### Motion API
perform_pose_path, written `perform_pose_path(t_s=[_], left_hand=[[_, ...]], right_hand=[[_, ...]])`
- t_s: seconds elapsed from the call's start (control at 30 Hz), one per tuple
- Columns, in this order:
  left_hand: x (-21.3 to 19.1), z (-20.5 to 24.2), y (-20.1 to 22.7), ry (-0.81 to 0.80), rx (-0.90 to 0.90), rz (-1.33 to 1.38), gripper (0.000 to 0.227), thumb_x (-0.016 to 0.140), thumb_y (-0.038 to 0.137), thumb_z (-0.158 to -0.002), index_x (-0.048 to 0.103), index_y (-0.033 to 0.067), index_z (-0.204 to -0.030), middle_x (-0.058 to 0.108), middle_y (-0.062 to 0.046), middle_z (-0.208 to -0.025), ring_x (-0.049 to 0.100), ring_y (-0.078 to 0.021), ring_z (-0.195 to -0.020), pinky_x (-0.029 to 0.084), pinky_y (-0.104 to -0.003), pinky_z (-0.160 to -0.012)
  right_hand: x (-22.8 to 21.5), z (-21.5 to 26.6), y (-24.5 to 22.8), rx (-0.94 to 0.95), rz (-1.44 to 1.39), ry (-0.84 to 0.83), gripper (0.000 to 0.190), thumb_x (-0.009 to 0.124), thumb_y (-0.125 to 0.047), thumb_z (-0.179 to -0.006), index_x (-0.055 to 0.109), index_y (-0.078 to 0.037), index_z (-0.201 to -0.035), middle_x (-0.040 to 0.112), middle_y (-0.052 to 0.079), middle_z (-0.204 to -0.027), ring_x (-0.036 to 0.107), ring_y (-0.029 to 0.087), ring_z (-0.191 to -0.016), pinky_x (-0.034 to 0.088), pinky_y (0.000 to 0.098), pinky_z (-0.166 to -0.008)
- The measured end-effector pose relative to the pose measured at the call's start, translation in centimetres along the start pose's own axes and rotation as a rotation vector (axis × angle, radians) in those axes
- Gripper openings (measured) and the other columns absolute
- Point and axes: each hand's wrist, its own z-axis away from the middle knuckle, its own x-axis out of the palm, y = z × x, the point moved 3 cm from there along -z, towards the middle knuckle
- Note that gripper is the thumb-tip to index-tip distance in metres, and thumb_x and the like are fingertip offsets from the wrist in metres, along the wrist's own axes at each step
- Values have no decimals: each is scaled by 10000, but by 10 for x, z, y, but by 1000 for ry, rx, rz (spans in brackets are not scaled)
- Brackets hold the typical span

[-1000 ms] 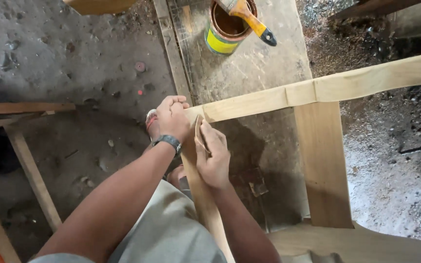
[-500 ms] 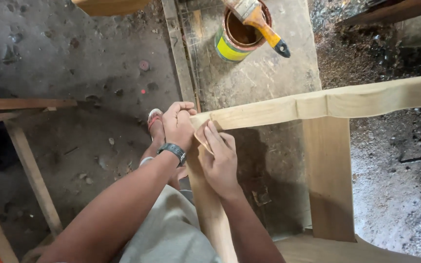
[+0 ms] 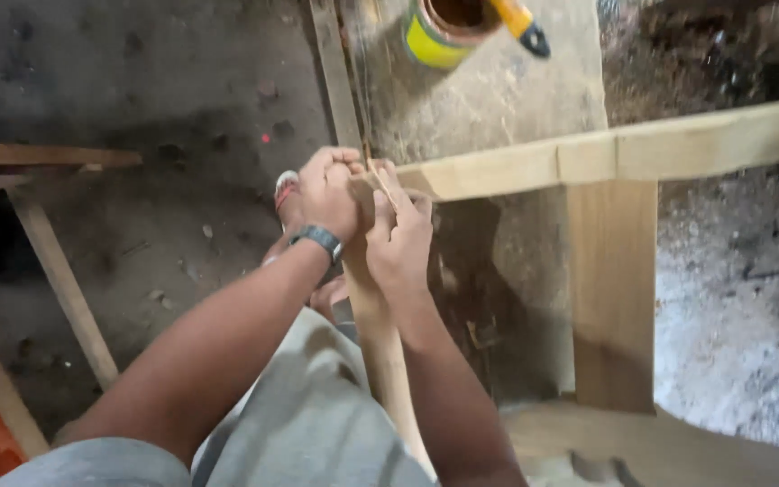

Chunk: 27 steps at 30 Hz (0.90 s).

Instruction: The person sands a wooden chair frame using a sanding block, moving along the legs and crossbars. The person adjusts grip and position to reach different sections of the frame while sanding.

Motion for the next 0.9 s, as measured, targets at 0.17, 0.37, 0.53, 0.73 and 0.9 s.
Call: perform_pose_path(t_s=[0.17, 0.37, 0.53, 0.73, 0.9], left_hand=[[-14, 10, 45, -82, -292, -435, 351, 408, 401, -845, 718, 460, -997, 732, 284, -895, 701, -7, -990, 474, -185, -991], [-6, 6, 30, -58, -236, -385, 360, 396, 384, -839, 724, 417, -985, 747, 229, -882, 731, -84, -981, 518, -281, -956], [-12, 5, 39, 3, -190, -272, 363, 434, 303, -838, 763, 320, -991, 767, 137, -863, 746, -117, -919, 561, -306, -875], [-5, 8, 31, -53, -214, -218, 387, 409, 295, -851, 749, 290, -1037, 775, 121, -908, 740, -121, -974, 537, -302, -931], [-13, 10, 43, -43, -231, -345, 367, 435, 314, -841, 760, 347, -1008, 765, 158, -868, 737, -110, -991, 543, -317, -929]], right_hand=[[-22, 37, -7, 163, -96, -49, 331, 577, -193, -1028, 693, -141, -1334, 684, 119, -1369, 659, 255, -1160, 478, 370, -1055], [6, 8, 26, 46, -132, -51, 356, 567, -227, -1045, 670, -140, -1375, 651, 95, -1423, 642, 238, -1169, 457, 344, -1086], [-14, 30, 8, -100, -68, -126, 454, 558, -143, -980, 609, -25, -1415, 661, 199, -1373, 620, 364, -1139, 428, 418, -1077], [-16, 17, 1, -163, -19, -73, 428, 567, -193, -979, 656, -51, -1373, 674, 137, -1382, 618, 300, -1126, 452, 380, -1054], [-8, 37, 27, -187, 35, -94, 437, 555, -126, -950, 662, -62, -1369, 639, 124, -1442, 622, 346, -1131, 450, 375, -1069]])
